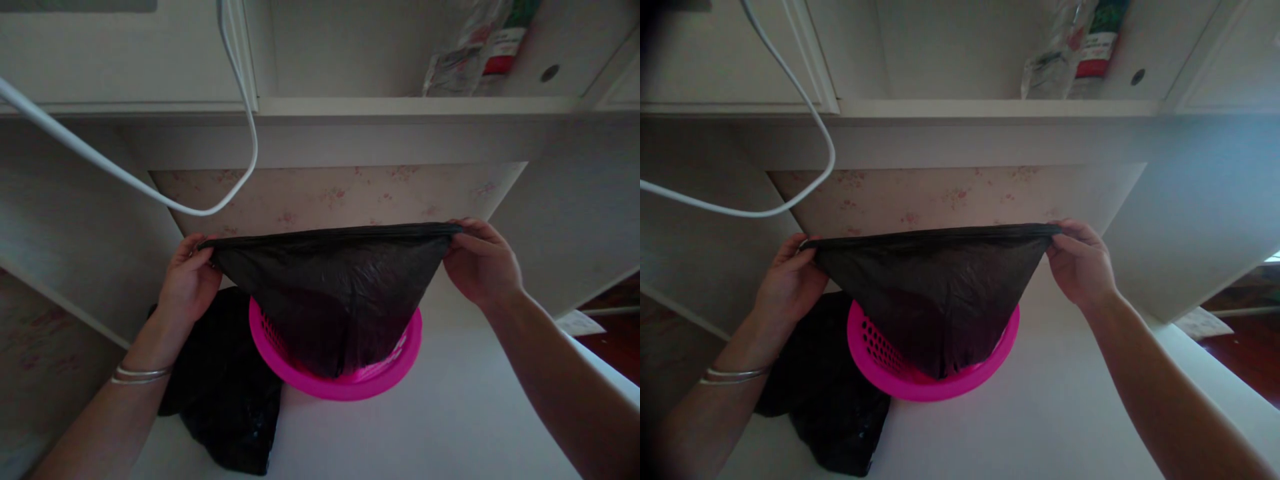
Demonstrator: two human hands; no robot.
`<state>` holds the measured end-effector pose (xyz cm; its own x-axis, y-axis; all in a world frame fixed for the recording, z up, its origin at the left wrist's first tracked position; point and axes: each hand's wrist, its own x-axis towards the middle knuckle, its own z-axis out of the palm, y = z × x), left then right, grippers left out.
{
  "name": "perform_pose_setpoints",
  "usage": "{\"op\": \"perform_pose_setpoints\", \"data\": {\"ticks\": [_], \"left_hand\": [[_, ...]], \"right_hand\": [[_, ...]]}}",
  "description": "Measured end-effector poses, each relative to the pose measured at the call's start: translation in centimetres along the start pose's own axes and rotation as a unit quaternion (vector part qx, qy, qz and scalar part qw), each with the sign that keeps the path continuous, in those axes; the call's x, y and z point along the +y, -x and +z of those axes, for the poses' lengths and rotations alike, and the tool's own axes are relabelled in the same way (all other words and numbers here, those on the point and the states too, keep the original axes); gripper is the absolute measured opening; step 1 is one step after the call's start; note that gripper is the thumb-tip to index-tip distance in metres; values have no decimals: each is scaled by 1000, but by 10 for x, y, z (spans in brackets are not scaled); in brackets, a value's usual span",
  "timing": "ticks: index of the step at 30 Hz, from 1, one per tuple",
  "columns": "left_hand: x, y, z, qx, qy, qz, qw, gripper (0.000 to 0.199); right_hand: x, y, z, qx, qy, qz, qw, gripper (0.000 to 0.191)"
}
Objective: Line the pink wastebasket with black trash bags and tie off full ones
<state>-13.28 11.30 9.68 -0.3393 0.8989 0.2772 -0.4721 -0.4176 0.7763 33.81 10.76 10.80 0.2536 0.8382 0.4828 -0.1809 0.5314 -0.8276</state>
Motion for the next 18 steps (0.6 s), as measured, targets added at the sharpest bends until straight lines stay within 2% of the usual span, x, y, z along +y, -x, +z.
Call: {"op": "perform_pose_setpoints", "data": {"ticks": [3,5,8,11,15,18], "left_hand": [[-5,-1,-1,-4,9,-24,1000,33],[-10,-3,1,-21,-14,-67,997,33],[-22,-9,11,-65,-82,-165,981,34],[-33,-18,25,-91,-118,-223,963,28],[-35,-26,43,-85,-84,-189,975,37],[-26,-24,41,-83,-17,-123,989,45]], "right_hand": [[0,4,-2,-28,-3,66,997,17],[2,5,3,-54,3,123,991,28],[11,2,21,-72,29,173,982,54],[23,-4,41,-48,59,194,978,49],[27,-13,54,17,22,163,986,38],[18,-15,44,19,-27,100,994,39]]}}
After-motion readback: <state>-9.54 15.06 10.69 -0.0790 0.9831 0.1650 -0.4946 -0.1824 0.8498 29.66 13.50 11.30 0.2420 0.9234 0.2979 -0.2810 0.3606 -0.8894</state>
